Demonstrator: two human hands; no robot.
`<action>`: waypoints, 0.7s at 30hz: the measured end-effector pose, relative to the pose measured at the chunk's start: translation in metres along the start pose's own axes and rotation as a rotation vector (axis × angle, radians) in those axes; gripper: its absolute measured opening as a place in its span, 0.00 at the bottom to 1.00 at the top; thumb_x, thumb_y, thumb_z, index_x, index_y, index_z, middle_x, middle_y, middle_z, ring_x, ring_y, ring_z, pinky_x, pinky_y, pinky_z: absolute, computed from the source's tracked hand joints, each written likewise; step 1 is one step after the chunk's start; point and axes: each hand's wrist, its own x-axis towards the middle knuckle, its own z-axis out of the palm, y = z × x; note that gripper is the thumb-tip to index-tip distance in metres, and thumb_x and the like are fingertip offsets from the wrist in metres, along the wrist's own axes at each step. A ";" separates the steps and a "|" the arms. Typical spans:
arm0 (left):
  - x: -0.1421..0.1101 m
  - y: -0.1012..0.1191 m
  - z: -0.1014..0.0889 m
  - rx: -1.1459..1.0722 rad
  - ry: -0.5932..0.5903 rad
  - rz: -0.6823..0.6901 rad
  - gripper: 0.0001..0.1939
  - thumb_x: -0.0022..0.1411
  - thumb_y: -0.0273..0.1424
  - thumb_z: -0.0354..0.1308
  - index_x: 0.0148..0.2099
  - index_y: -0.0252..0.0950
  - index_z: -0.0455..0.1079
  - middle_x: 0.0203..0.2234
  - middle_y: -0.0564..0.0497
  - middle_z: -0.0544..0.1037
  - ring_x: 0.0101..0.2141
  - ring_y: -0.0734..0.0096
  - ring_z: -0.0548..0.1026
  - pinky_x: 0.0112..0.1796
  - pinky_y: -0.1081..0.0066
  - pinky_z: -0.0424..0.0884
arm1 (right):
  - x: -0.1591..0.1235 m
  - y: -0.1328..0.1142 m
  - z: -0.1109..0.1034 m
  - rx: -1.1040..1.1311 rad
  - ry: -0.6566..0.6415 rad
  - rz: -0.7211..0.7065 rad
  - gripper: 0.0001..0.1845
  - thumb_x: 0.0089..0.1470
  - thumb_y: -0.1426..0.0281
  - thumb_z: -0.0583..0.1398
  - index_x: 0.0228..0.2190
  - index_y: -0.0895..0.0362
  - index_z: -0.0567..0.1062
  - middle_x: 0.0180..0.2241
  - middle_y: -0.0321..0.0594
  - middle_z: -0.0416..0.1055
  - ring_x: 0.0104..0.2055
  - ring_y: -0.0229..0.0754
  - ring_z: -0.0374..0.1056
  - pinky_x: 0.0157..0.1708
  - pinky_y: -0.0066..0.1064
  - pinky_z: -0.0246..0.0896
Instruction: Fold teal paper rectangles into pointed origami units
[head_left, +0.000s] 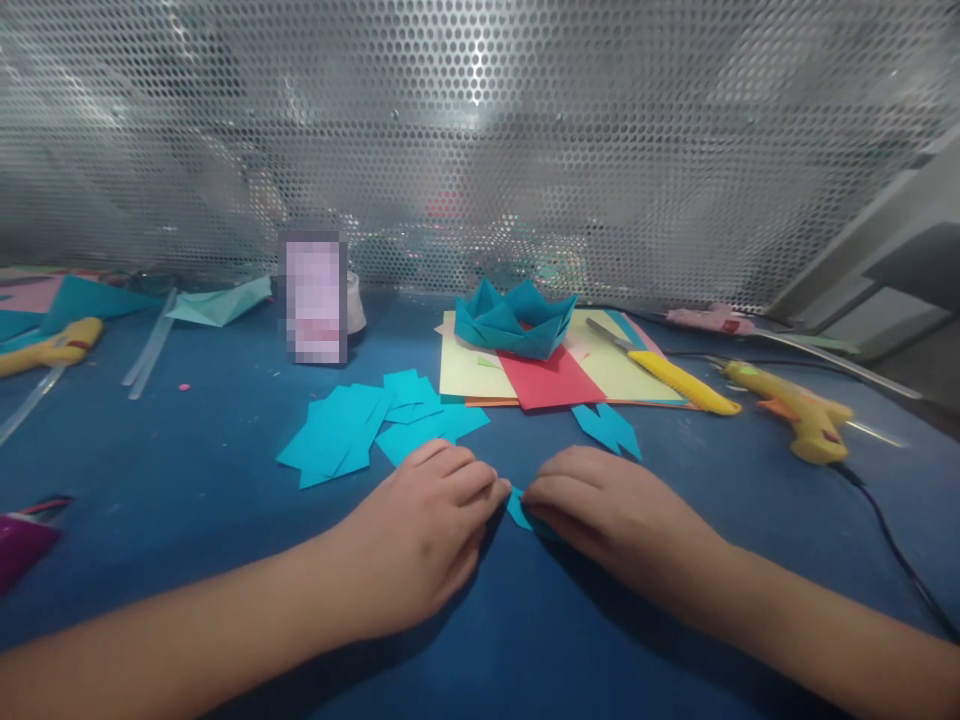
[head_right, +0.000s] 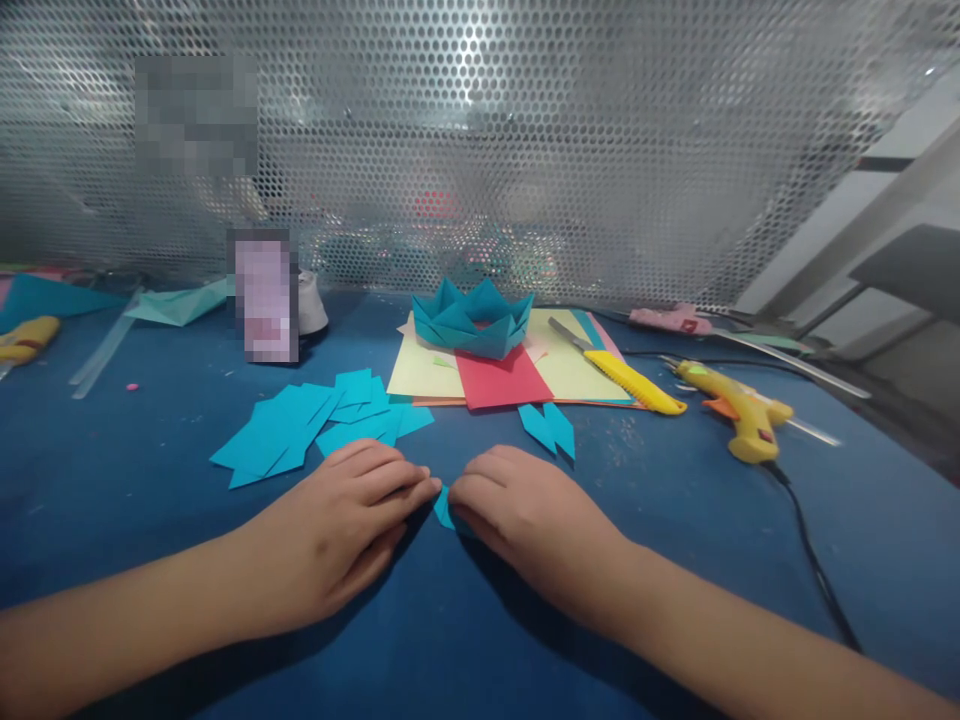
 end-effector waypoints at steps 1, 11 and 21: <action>0.000 0.000 0.000 0.000 0.001 0.000 0.18 0.64 0.23 0.46 0.55 0.31 0.62 0.41 0.43 0.72 0.42 0.59 0.68 0.44 0.55 0.64 | 0.000 0.000 -0.001 0.005 0.003 -0.027 0.13 0.64 0.73 0.50 0.33 0.58 0.74 0.30 0.42 0.71 0.33 0.41 0.64 0.33 0.31 0.60; 0.001 0.000 0.000 0.003 0.000 0.011 0.20 0.64 0.24 0.46 0.57 0.33 0.61 0.43 0.43 0.72 0.41 0.58 0.68 0.43 0.55 0.64 | 0.002 0.000 -0.009 0.021 -0.043 -0.054 0.15 0.64 0.73 0.51 0.31 0.60 0.75 0.29 0.41 0.69 0.31 0.41 0.61 0.30 0.31 0.58; 0.001 0.002 0.001 0.010 -0.031 -0.011 0.21 0.63 0.24 0.47 0.58 0.34 0.60 0.44 0.43 0.70 0.42 0.57 0.66 0.45 0.53 0.63 | -0.003 0.000 -0.032 -0.199 -0.339 -0.046 0.13 0.56 0.80 0.54 0.22 0.58 0.70 0.25 0.39 0.65 0.28 0.40 0.59 0.27 0.32 0.52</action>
